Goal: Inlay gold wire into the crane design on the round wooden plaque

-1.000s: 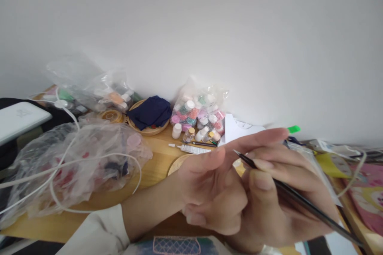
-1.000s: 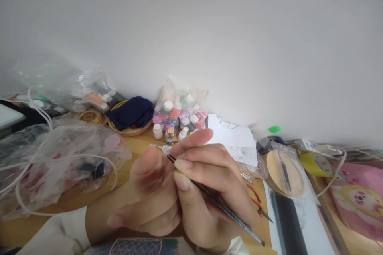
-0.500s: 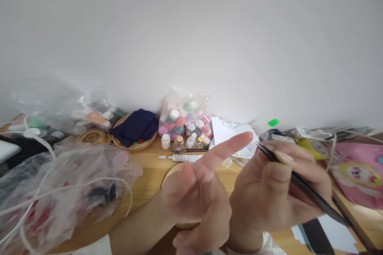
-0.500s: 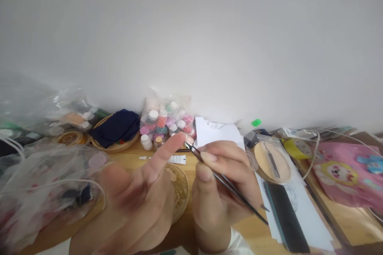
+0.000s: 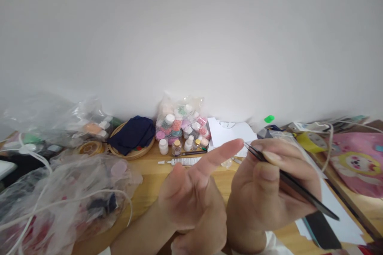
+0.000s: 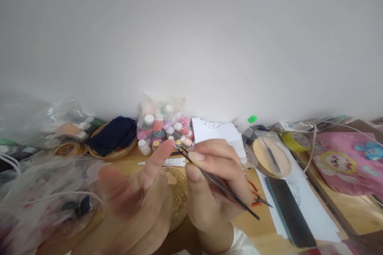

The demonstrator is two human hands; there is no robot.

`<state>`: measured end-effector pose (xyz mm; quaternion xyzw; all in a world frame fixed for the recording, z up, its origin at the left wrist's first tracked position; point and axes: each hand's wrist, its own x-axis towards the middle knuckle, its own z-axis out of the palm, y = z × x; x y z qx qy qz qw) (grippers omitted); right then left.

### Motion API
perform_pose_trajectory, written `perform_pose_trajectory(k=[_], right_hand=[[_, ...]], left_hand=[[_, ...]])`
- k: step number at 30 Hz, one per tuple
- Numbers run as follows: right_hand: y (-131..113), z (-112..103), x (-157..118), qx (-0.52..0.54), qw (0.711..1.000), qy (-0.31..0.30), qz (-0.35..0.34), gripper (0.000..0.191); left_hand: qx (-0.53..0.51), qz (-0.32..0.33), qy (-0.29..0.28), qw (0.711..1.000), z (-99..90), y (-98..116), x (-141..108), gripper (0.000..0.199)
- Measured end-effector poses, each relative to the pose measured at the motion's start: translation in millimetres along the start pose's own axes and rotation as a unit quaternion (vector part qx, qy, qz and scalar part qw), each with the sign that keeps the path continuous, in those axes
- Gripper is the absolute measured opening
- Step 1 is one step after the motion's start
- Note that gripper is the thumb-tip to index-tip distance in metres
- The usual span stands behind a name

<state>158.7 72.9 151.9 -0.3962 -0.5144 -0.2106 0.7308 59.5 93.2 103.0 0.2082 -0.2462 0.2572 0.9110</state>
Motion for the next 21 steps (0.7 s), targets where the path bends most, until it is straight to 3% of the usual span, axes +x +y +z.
perform_pose_trajectory(k=[3, 13, 21], right_hand=[[2, 3, -1, 0.012, 1.000, 0.018, -0.012, 0.009], [-3, -2, 0, 0.030, 0.999, -0.002, 0.031, 0.008], [-5, -2, 0, 0.038, 0.998, -0.009, 0.045, 0.008]], left_hand=[[-0.112, -0.001, -0.127, 0.986, 9.6, 3, 8, 0.074], [-0.127, 0.018, -0.151, 0.980, 13.6, 4, 14, 0.064], [-0.131, 0.016, -0.134, 0.982, 14.8, 4, 14, 0.064]])
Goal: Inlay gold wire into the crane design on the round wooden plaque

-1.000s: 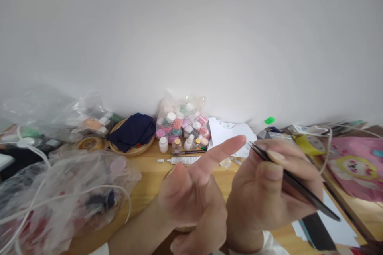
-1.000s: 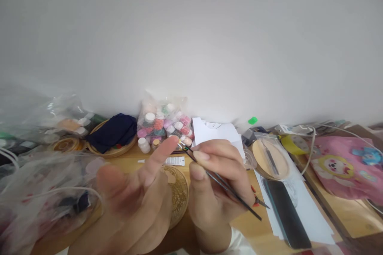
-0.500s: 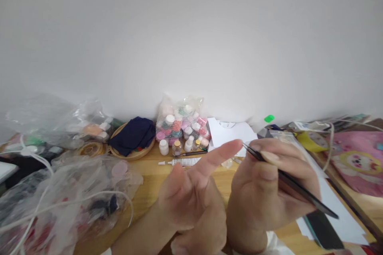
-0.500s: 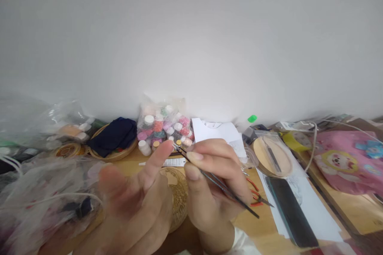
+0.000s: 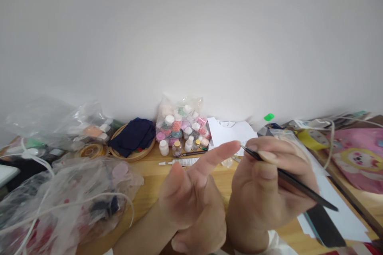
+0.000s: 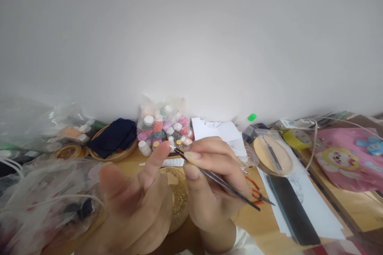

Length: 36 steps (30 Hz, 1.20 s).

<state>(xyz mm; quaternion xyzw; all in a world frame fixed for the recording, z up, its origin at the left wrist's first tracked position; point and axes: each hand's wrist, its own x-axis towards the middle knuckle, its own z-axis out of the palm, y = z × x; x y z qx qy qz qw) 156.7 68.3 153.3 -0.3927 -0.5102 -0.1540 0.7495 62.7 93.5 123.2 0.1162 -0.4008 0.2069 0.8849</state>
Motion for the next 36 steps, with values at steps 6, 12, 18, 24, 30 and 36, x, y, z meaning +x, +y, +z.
perform_pose_trajectory(k=[6, 12, 18, 24, 30, 36], right_hand=[[2, 3, 0, -0.003, 1.000, 0.007, -0.010, 0.008], [-1, -2, 1, -0.006, 1.000, -0.016, 0.005, 0.008], [-4, -5, 2, 0.006, 0.999, -0.031, 0.020, 0.009], [-3, -1, 1, -0.001, 1.000, -0.019, 0.013, 0.008], [-6, -5, 2, -0.013, 0.999, -0.034, 0.023, 0.006], [-7, -8, 3, -0.006, 0.998, -0.047, 0.040, 0.007]], left_hand=[[0.011, 0.006, -0.005, 1.000, 0.2, -1, 1, 0.063], [0.027, 0.011, 0.000, 1.000, 1.1, 0, 1, 0.064], [0.003, 0.007, 0.006, 1.000, 0.8, -1, -1, 0.065], [0.007, 0.006, 0.005, 1.000, 1.2, -1, 1, 0.064], [-0.001, 0.001, 0.014, 1.000, 1.5, -1, 1, 0.064], [-0.006, 0.017, 0.004, 1.000, 1.3, -2, 0, 0.067]])
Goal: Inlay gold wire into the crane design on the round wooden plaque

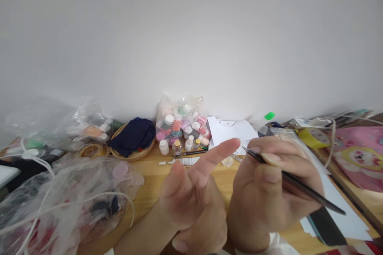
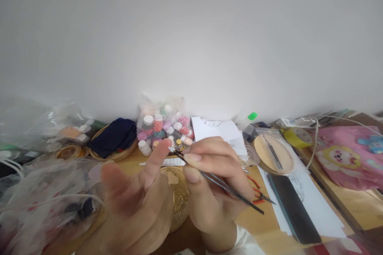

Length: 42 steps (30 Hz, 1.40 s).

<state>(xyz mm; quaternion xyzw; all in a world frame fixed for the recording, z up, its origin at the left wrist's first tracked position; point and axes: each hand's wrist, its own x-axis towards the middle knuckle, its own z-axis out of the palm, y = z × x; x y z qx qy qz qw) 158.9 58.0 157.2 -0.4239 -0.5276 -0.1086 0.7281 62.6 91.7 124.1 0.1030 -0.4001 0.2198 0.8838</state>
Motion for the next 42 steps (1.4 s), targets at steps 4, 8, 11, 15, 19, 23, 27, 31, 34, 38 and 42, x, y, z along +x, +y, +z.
perform_pose_trajectory(k=[4, 8, 11, 15, 19, 23, 27, 31, 34, 38, 42], right_hand=[[1.1, -0.1, -0.1, -0.004, 1.000, 0.007, -0.004, 0.009], [1.0, -0.1, 0.2, -0.006, 1.000, 0.007, -0.002, 0.009], [0.9, -0.2, 0.6, -0.007, 1.000, 0.004, -0.006, 0.008], [1.3, -0.7, 0.3, -0.012, 1.000, 0.007, -0.008, 0.007], [1.7, -0.8, -0.1, -0.010, 1.000, 0.014, -0.008, 0.008], [2.3, -0.9, 0.3, -0.008, 1.000, 0.004, -0.017, 0.009], [2.5, -1.5, 0.7, -0.011, 1.000, 0.001, -0.015, 0.009], [2.0, -1.5, 0.8, -0.011, 1.000, 0.002, -0.013, 0.008], [1.5, -0.7, 1.0, -0.006, 1.000, 0.003, -0.009, 0.009], [1.5, 0.0, 1.1, -0.007, 1.000, 0.009, -0.018, 0.009], [1.9, -0.2, 1.2, -0.013, 1.000, 0.010, -0.021, 0.010]], left_hand=[[0.003, -0.008, 0.005, 1.000, 1.1, 0.7, -0.9, 0.065], [0.002, -0.006, 0.024, 1.000, 2.0, 0.8, -1.3, 0.066], [0.009, -0.007, 0.003, 1.000, 0.3, 0.3, -0.5, 0.067], [0.018, -0.006, -0.007, 1.000, -1.7, 0.3, 0.3, 0.067], [0.017, -0.013, 0.003, 1.000, -0.6, 1.4, -0.3, 0.066], [0.033, -0.017, 0.013, 0.999, -0.1, 2.0, -0.1, 0.064], [0.023, -0.022, 0.011, 0.999, 0.2, 2.0, -0.3, 0.062], [0.024, -0.038, 0.049, 0.998, 3.7, 3.6, -2.2, 0.062], [0.037, -0.047, 0.073, 0.996, 6.5, 4.4, -2.8, 0.060], [0.032, -0.037, 0.076, 0.996, 6.8, 2.2, -1.8, 0.060], [0.012, -0.018, 0.044, 0.999, 5.2, 0.2, -1.3, 0.062]])
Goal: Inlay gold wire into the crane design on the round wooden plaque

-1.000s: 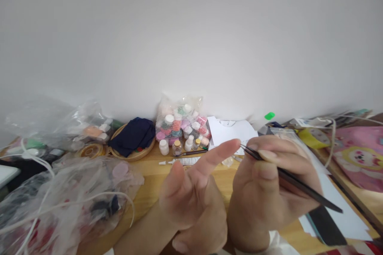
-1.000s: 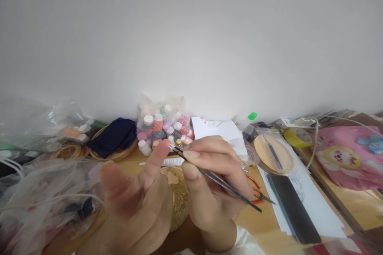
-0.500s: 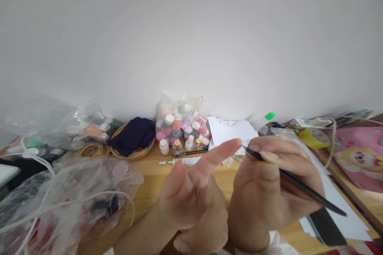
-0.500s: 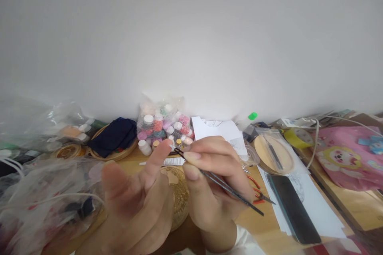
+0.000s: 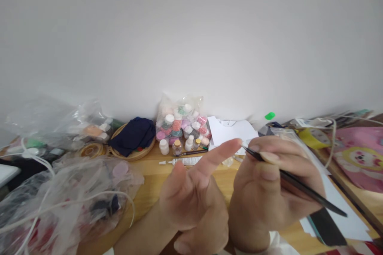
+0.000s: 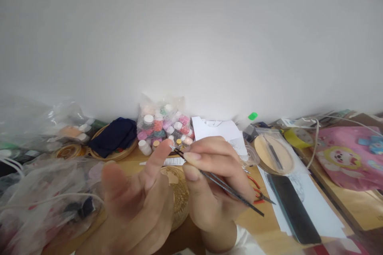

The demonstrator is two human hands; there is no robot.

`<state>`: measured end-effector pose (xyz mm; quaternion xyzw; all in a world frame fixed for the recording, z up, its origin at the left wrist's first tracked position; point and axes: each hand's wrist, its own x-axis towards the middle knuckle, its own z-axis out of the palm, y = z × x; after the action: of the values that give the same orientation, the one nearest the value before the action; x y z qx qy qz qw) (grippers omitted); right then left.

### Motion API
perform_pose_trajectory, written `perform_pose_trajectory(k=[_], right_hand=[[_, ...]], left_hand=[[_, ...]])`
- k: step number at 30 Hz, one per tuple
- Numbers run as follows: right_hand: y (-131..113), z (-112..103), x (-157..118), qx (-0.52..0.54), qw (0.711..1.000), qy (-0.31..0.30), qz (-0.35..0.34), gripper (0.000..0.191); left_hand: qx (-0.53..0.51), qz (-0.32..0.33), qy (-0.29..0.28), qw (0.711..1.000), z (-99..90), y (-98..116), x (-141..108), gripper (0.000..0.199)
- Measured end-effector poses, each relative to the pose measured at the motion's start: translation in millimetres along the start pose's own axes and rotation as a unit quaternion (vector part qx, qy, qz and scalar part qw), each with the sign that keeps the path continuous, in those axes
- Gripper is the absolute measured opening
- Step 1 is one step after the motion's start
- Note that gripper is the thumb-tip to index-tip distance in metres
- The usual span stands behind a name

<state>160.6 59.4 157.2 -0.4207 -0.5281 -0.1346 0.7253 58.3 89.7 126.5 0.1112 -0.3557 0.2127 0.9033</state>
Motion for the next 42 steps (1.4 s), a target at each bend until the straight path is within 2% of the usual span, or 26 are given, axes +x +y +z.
perform_pose_trajectory(k=[8, 13, 18, 24, 31, 37, 42], right_hand=[[0.0, 3.2, -1.1, -0.005, 1.000, 0.012, -0.002, 0.004], [-1.3, 3.3, -1.8, -0.003, 1.000, 0.003, -0.005, 0.005], [-1.5, 0.4, -1.3, -0.003, 1.000, 0.002, 0.009, 0.008], [-0.6, 0.1, -1.5, -0.001, 1.000, 0.004, 0.014, 0.010], [-0.7, -0.5, -1.9, -0.001, 1.000, 0.001, 0.023, 0.008], [-1.8, 0.3, -1.4, -0.004, 1.000, 0.006, 0.019, 0.009], [-0.4, -0.6, -1.8, 0.004, 1.000, 0.000, 0.016, 0.010]], left_hand=[[0.021, -0.007, 0.037, 0.999, 2.1, 1.5, -1.3, 0.063], [0.023, -0.005, 0.011, 1.000, 0.2, 1.3, 0.5, 0.065], [0.018, -0.008, 0.024, 1.000, 0.9, 1.4, 0.3, 0.064], [0.014, 0.004, -0.008, 1.000, -1.2, 0.9, 0.6, 0.064], [0.008, 0.008, -0.009, 1.000, -0.3, 0.0, 0.8, 0.065], [0.023, -0.016, 0.027, 0.999, 1.8, 2.0, 0.2, 0.060], [0.018, -0.011, 0.018, 1.000, 1.3, 2.1, -0.3, 0.060]])
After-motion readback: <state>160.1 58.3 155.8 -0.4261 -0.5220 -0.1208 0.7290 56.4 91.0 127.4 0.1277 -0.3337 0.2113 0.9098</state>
